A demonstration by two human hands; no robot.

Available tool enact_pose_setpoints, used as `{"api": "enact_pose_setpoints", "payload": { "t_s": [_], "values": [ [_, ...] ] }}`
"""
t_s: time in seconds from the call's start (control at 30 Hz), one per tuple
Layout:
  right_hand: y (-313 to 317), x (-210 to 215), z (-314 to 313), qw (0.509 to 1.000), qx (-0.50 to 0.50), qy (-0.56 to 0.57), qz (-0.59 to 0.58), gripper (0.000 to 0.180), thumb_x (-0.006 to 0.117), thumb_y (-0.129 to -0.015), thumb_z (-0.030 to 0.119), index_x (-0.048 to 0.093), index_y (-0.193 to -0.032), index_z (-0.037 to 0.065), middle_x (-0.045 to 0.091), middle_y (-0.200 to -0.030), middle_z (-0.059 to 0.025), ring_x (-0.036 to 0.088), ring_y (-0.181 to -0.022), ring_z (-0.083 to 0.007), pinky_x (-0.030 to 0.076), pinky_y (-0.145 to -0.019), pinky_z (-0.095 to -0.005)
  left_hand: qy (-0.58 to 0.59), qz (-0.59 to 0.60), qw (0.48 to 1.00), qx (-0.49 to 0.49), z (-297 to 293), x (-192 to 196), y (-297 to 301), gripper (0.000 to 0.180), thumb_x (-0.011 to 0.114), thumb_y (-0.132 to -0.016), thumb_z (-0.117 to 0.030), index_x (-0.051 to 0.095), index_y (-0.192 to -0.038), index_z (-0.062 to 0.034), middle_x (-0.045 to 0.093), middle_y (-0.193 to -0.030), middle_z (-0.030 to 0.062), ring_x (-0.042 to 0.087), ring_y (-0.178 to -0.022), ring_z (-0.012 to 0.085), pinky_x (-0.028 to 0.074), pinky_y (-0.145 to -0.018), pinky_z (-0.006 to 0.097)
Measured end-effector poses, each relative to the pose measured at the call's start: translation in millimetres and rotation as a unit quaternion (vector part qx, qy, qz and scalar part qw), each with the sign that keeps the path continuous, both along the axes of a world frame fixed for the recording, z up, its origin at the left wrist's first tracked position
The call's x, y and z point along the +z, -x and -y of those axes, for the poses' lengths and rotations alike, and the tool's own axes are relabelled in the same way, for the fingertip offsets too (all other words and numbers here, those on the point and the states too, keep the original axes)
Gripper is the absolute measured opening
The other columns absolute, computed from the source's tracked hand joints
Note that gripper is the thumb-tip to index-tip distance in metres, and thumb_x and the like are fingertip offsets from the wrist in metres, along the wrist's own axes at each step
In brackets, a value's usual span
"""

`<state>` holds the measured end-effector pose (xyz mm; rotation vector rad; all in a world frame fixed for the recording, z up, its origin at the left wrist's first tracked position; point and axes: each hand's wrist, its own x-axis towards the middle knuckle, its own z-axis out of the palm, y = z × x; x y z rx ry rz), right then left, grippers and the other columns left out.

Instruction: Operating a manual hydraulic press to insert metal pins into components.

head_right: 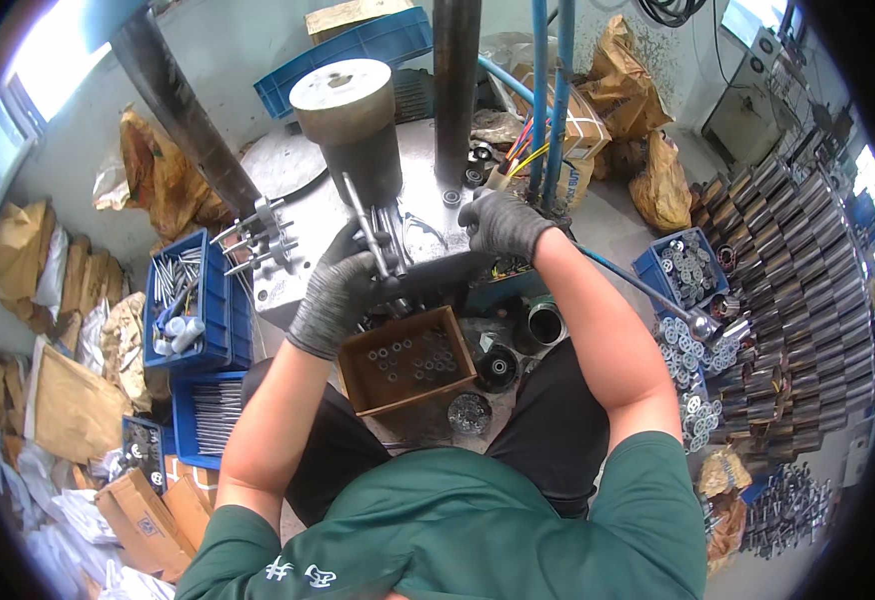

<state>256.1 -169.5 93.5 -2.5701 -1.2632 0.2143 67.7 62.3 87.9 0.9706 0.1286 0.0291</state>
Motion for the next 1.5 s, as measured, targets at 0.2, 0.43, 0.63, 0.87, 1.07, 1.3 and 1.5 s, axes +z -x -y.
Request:
{"api": "enact_pose_setpoints", "payload": {
  "t_s": [0.2,0.43,0.63,0.87,1.07,1.3,1.5],
  "values": [
    [-20.8,-24.0,-24.6,0.998,-0.031,0.044,0.044,0.031,0.07,-0.075,0.015,0.078,-0.105,0.008,0.073,-0.107,-0.0198,0.07,-0.104,-0.0343,0.056,-0.09,-0.0428,0.13,-0.009,0.988,-0.086,61.8,-52.8,14.8,0.073,0.07,-0.091,-0.006,0.039,-0.155,-0.0207,0.059,-0.125,0.0152,0.067,-0.105,0.0291,0.061,-0.088,0.047],
    [-33.2,-44.8,-38.0,0.993,-0.007,-0.061,0.103,0.022,0.067,-0.083,0.021,0.076,-0.098,0.007,0.073,-0.096,-0.02,0.07,-0.096,-0.0394,0.056,-0.089,-0.0477,-0.028,0.004,0.994,-0.104,90.7,-118.4,30.6,0.065,0.068,-0.097,-0.007,0.038,-0.154,-0.0085,0.059,-0.129,0.0137,0.066,-0.112,0.0247,0.059,-0.096,0.041],
    [-30.8,-42.1,-21.0,0.996,-0.038,-0.08,0.013,0.024,0.071,-0.088,0.021,0.074,-0.109,0.01,0.074,-0.099,-0.0187,0.072,-0.093,-0.0362,0.057,-0.086,-0.043,-0.062,0.016,0.991,-0.115,95.2,-130.6,17.9,0.059,0.061,-0.099,-0.003,0.039,-0.153,-0.0062,0.059,-0.13,0.0129,0.064,-0.115,0.0231,0.058,-0.098,0.04],
    [1.8,-10.1,-2.7,0.914,-0.179,-0.262,-0.255,0.043,0.071,-0.097,0.018,0.059,-0.134,-0.002,0.074,-0.111,-0.0132,0.073,-0.088,-0.0165,0.059,-0.078,-0.0303,-0.113,0.029,0.989,-0.095,90.9,-109.9,18.0,0.048,0.062,-0.098,-0.001,0.05,-0.144,-0.004,0.063,-0.127,0.0098,0.064,-0.114,0.0177,0.055,-0.099,0.033],
    [44.8,-5.0,13.3,0.772,-0.146,-0.347,-0.513,0.041,0.065,-0.1,0.02,0.062,-0.133,-0.003,0.073,-0.117,-0.0095,0.072,-0.101,-0.0165,0.059,-0.091,-0.0329,-0.137,0.042,0.985,-0.098,88.2,-108.0,16.6,0.04,0.068,-0.096,-0.004,0.058,-0.134,-0.0031,0.065,-0.121,0.0071,0.064,-0.11,0.0156,0.055,-0.095,0.032],
    [64.3,-3.8,23.3,0.818,-0.176,-0.343,-0.426,0.041,0.065,-0.1,0.02,0.063,-0.134,-0.003,0.073,-0.12,-0.0102,0.069,-0.106,-0.0156,0.055,-0.097,-0.0311,-0.155,-0.005,0.977,-0.148,92.3,-83.4,12.9,0.035,0.069,-0.093,-0.004,0.06,-0.127,-0.0003,0.066,-0.113,0.0065,0.063,-0.102,0.014,0.056,-0.09,0.03],
    [64.5,-12.4,35.8,0.859,-0.129,-0.322,-0.376,0.039,0.066,-0.1,0.024,0.066,-0.131,-0.001,0.073,-0.113,-0.0083,0.066,-0.106,-0.0137,0.054,-0.095,-0.0297,-0.141,0.01,0.98,-0.14,98.7,-91.5,11.9,0.032,0.07,-0.095,-0.006,0.061,-0.125,-0.0006,0.067,-0.107,0.0048,0.064,-0.091,0.0112,0.055,-0.08,0.028]
  ]
}}
